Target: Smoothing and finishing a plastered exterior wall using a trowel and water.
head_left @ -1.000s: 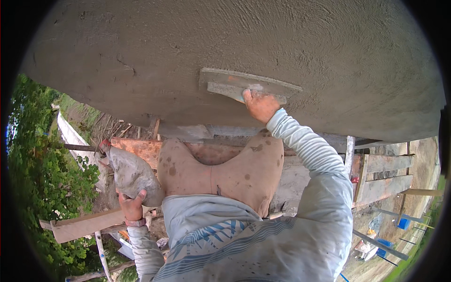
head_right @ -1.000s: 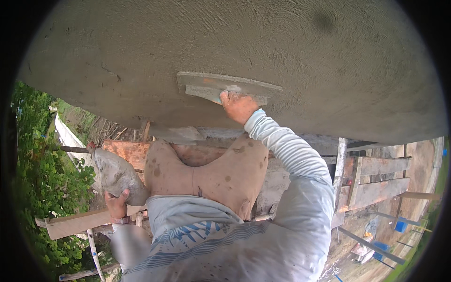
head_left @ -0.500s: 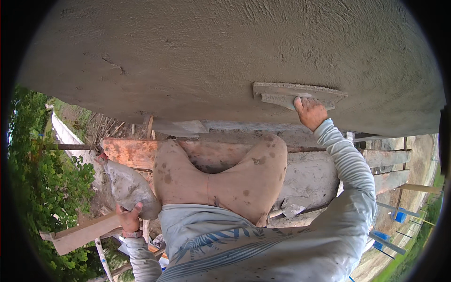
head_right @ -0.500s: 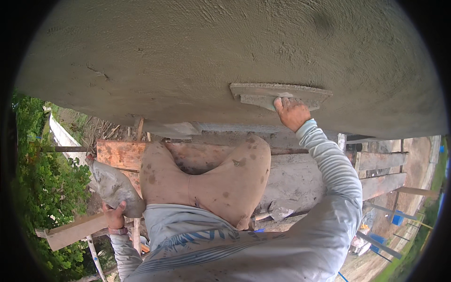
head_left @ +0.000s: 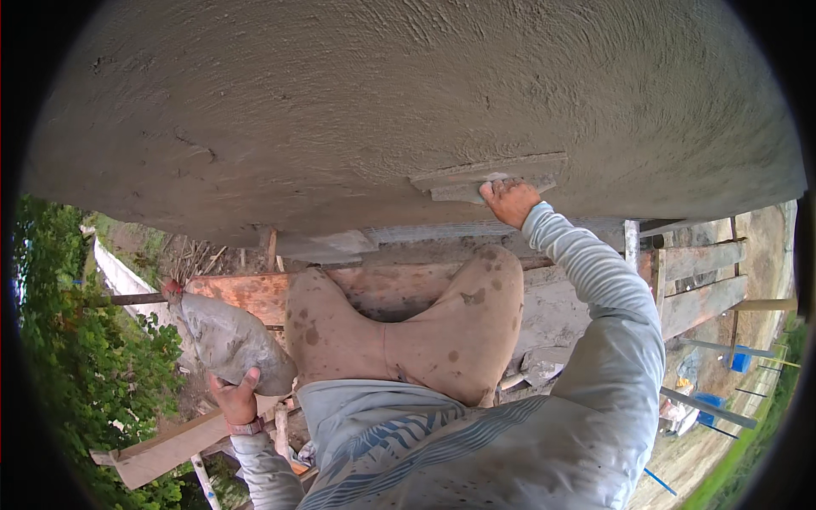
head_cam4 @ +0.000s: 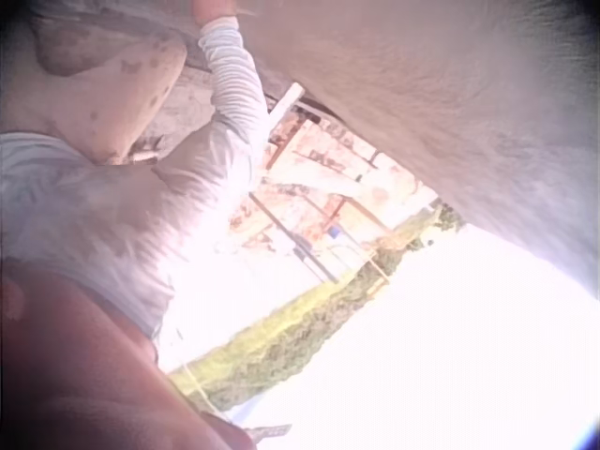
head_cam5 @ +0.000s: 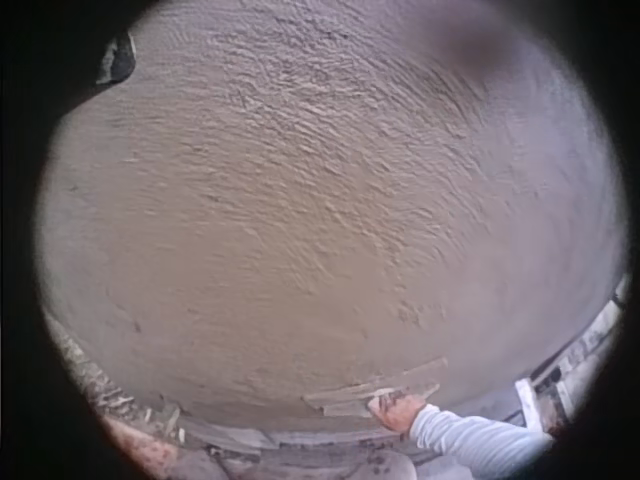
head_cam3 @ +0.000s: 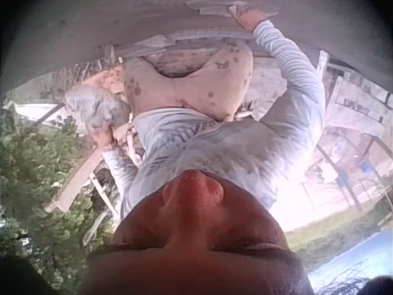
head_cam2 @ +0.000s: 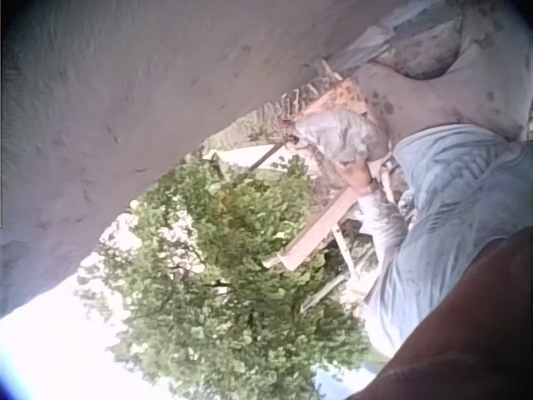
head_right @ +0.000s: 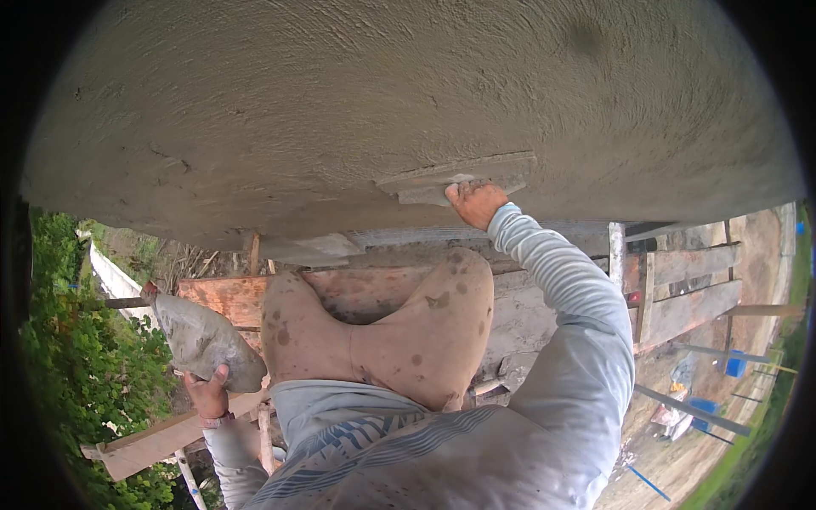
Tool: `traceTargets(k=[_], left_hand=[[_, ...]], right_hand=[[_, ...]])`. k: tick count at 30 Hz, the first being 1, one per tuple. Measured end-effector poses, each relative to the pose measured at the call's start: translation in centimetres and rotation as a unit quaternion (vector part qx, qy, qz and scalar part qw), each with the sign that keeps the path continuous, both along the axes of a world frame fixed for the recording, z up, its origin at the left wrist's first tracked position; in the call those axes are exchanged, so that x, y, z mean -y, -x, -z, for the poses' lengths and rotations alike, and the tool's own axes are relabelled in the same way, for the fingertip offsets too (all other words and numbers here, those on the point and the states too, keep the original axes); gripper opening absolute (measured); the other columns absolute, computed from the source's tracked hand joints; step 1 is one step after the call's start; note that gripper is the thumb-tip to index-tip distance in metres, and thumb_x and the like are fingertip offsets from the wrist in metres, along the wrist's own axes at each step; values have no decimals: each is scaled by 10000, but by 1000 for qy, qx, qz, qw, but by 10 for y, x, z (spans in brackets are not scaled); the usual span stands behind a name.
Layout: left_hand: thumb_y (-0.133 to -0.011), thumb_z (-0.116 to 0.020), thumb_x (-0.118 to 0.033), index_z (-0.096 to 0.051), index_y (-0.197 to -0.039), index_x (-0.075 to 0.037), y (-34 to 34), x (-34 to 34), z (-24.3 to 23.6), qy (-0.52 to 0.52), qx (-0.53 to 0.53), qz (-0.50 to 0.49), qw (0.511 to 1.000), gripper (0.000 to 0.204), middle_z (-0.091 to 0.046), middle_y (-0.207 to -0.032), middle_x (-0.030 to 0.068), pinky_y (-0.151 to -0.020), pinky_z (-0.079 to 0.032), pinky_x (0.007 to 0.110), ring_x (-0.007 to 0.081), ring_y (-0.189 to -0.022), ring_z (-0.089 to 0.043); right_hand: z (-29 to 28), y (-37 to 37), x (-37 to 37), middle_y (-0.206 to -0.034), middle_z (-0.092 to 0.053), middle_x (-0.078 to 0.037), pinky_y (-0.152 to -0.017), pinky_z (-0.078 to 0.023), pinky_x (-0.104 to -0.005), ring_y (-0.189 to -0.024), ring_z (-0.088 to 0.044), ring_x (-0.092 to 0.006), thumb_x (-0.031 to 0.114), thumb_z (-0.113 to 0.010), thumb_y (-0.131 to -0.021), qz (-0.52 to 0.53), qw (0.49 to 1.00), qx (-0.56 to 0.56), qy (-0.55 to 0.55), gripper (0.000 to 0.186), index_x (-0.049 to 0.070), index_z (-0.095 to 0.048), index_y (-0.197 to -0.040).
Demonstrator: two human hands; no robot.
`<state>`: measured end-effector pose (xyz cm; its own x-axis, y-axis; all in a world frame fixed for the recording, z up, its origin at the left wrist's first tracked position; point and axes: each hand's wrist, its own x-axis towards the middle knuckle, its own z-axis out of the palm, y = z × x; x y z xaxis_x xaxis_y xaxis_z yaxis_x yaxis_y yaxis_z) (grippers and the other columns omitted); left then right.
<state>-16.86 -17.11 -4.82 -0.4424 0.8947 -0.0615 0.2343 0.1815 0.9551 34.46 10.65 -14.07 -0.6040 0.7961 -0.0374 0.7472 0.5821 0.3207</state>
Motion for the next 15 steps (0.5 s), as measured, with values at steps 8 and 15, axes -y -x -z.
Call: traceTargets(k=[8, 15], left_hand=[[-692, -735, -5, -504, -1194, 8, 5, -1, 1, -11, 22, 2, 1000, 553, -577, -1137, 82, -916, -413, 323, 196, -1032, -544], [-698, -725, -10, -493, -1213, 11, -8, -16, -4, -23, 14, 21, 999, 566, -576, -1148, 89, -921, -408, 319, 198, -1042, -543]], right_hand=[[-117, 14, -7, -810, -629, -102, -510, -529, -368, -688, -654, -258, 128, -512, -824, -43, 989, -50, -129, 177, 59, -464, -979], [-71, 58, -9, -890, -632, -166, -544, -545, -418, -723, -660, -320, 157, -458, -883, -16, 997, -71, -20, 195, 48, -450, -1044]])
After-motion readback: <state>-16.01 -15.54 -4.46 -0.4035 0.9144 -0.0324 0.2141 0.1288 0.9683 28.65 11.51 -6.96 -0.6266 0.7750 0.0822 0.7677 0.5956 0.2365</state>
